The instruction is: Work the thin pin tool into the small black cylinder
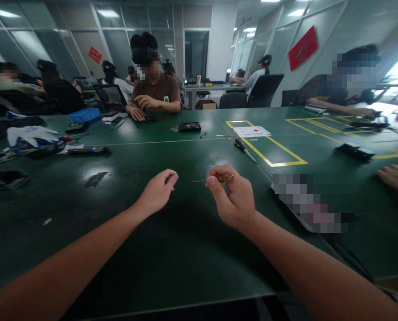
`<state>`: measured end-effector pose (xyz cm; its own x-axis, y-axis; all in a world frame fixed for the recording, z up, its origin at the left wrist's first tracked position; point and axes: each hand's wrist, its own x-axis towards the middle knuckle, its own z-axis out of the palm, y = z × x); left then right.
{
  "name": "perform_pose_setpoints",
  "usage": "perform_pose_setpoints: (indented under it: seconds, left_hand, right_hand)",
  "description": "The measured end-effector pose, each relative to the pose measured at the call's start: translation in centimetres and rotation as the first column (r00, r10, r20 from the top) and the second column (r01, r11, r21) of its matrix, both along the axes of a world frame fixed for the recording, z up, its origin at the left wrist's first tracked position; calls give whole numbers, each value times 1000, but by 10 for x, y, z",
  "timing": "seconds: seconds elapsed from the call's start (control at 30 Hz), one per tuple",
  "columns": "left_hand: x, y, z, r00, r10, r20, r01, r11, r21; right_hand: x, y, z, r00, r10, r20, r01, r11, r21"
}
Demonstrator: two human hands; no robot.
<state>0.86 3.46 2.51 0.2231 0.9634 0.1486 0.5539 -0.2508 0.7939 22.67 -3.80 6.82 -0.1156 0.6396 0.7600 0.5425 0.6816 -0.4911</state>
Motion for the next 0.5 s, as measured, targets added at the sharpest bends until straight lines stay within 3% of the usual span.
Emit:
perform_pose_setpoints:
  seconds: [0.07, 0.1, 0.2, 0.37, 0.5]
  left_hand:
    - [-25, 9, 7, 957, 203, 209, -174, 973, -150]
    - [-38, 13, 11, 899, 302, 317, -239, 945, -222]
    - [-82, 23, 22, 637, 522, 567, -336, 850, -406]
    - [-162, 31, 31, 477, 668, 571, -446, 744, -498]
    - [-222, 29, 36, 337, 748, 571, -582, 643, -498]
  right_hand:
    - [0, 1, -1, 1000, 3, 7, -3, 1000, -9]
    - [0, 1, -2, 1000, 4, 10, -4, 1000, -12]
    - [-1, 2, -3, 1000, 9, 18, -9, 1000, -20]
    - [-2, 4, -4, 1000, 17, 25, -16, 999, -37]
    - [-2, 4, -5, 999, 16, 30, -15, 999, -51]
